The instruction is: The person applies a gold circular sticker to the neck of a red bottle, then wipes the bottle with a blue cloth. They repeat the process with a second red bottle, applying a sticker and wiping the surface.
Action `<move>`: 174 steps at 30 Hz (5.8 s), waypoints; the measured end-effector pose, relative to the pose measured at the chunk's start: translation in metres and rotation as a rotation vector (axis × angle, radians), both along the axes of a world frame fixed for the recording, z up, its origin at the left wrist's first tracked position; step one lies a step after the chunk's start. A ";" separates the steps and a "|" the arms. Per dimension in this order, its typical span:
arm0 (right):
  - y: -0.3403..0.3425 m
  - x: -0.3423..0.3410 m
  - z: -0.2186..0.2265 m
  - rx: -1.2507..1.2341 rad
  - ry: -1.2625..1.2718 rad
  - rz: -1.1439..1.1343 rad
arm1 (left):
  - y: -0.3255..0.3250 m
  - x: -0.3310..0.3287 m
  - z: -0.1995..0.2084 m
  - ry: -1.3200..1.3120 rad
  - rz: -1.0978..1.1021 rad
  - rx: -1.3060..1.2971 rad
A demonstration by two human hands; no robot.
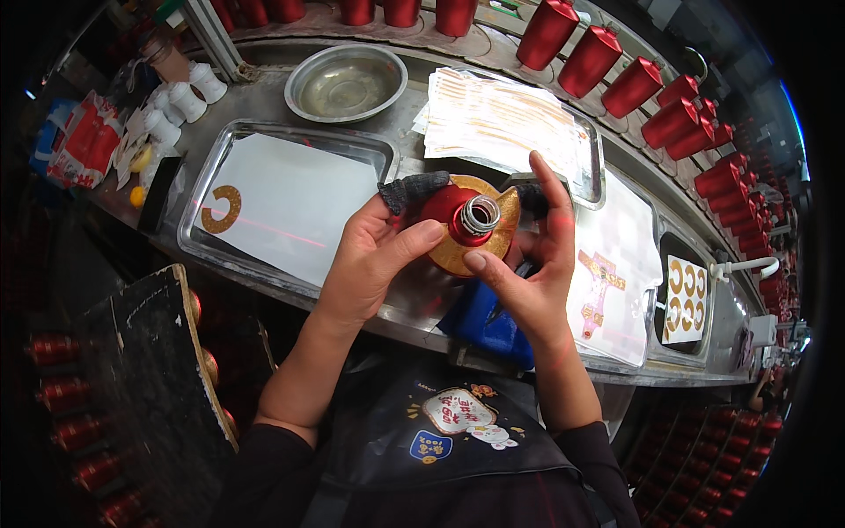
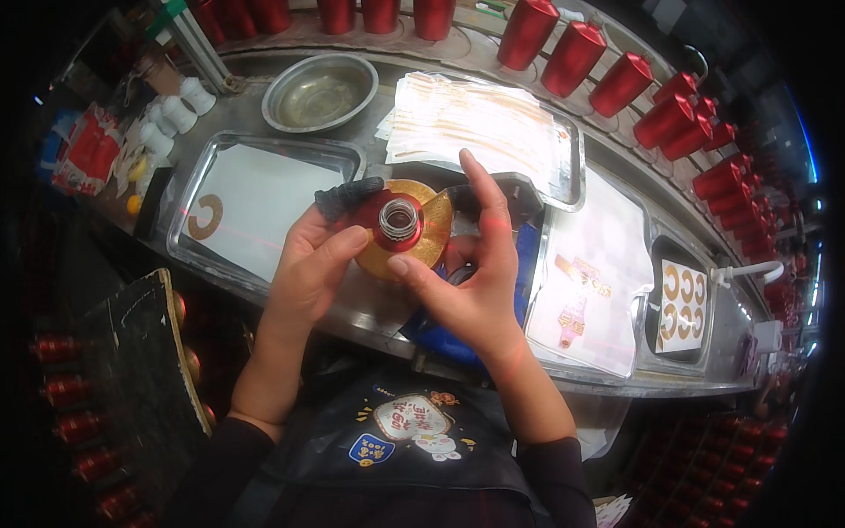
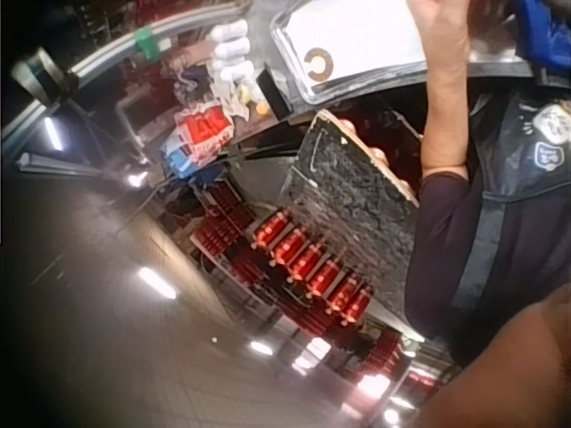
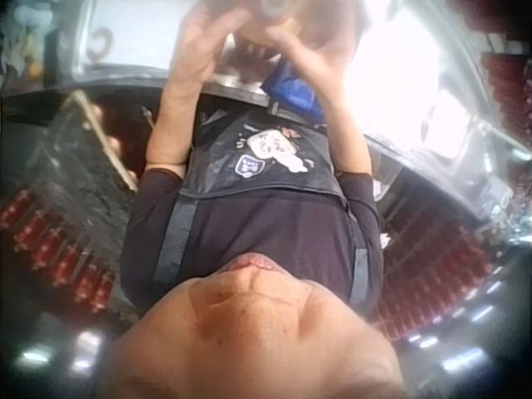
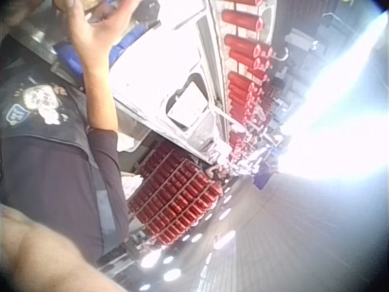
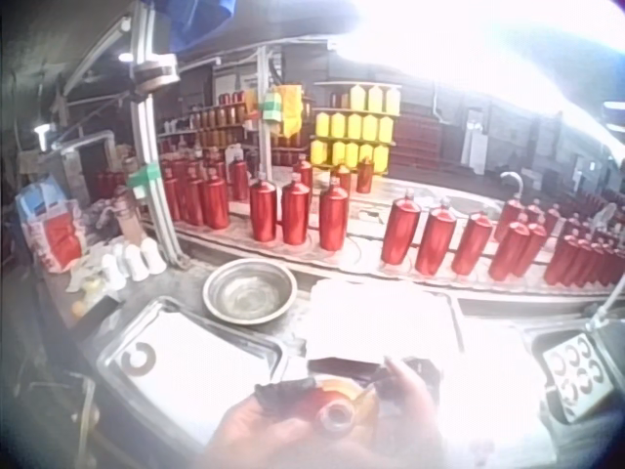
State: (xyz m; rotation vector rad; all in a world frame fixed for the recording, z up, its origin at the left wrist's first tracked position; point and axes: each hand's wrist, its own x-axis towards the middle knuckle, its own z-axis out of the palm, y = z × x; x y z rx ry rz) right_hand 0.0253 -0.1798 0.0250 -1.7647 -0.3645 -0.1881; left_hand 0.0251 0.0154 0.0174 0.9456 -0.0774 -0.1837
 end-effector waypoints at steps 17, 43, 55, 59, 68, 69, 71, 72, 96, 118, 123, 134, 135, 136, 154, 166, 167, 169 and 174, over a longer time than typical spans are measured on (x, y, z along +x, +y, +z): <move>0.001 -0.004 0.003 0.182 0.125 0.034 | -0.005 -0.004 0.000 0.039 0.043 -0.039; 0.004 -0.003 -0.003 0.334 0.143 0.032 | -0.011 -0.007 0.000 -0.034 0.060 0.061; 0.003 -0.005 0.001 0.361 0.205 0.068 | -0.011 -0.010 -0.002 -0.105 0.042 0.121; 0.004 -0.003 -0.003 0.310 0.121 0.052 | -0.010 -0.010 -0.001 -0.065 0.023 0.119; 0.000 -0.001 -0.002 0.325 0.150 0.061 | -0.012 -0.011 -0.004 -0.115 0.013 0.175; -0.001 -0.001 -0.001 0.312 0.154 0.066 | -0.014 -0.012 -0.004 -0.110 0.019 0.197; -0.003 0.001 -0.002 0.292 0.168 0.076 | -0.016 -0.012 -0.005 -0.104 0.026 0.212; -0.003 0.001 -0.003 0.304 0.170 0.073 | -0.016 -0.012 -0.005 -0.100 0.025 0.209; -0.001 0.003 0.008 0.368 0.263 0.111 | -0.020 -0.012 -0.011 -0.094 0.099 0.047; 0.002 0.005 0.003 0.325 0.203 0.102 | -0.020 -0.046 -0.030 -0.604 0.516 0.812; 0.003 0.006 0.000 0.363 0.225 0.097 | -0.032 -0.057 -0.038 -0.625 0.548 0.920; 0.001 0.010 0.000 0.352 0.086 0.121 | -0.036 -0.060 -0.020 -0.658 0.602 0.828; 0.000 0.010 -0.001 0.353 0.099 0.164 | -0.034 -0.059 -0.020 -0.673 0.644 0.946; -0.001 0.009 -0.002 0.326 0.117 0.189 | -0.032 -0.055 -0.023 -0.597 0.618 1.071; -0.005 0.010 0.000 0.559 0.270 0.191 | 0.006 -0.010 -0.005 -0.267 -0.048 0.408; -0.003 0.005 0.005 0.488 0.311 0.135 | 0.014 -0.004 0.001 -0.375 -0.094 0.789; -0.002 0.005 0.004 0.490 0.306 0.128 | 0.015 -0.002 0.002 -0.359 -0.136 0.650; -0.002 0.005 0.003 0.493 0.297 0.116 | 0.017 0.003 0.005 -0.259 -0.230 0.375; -0.004 -0.002 0.006 0.494 0.269 -0.023 | 0.011 -0.001 0.010 -0.148 -0.132 0.254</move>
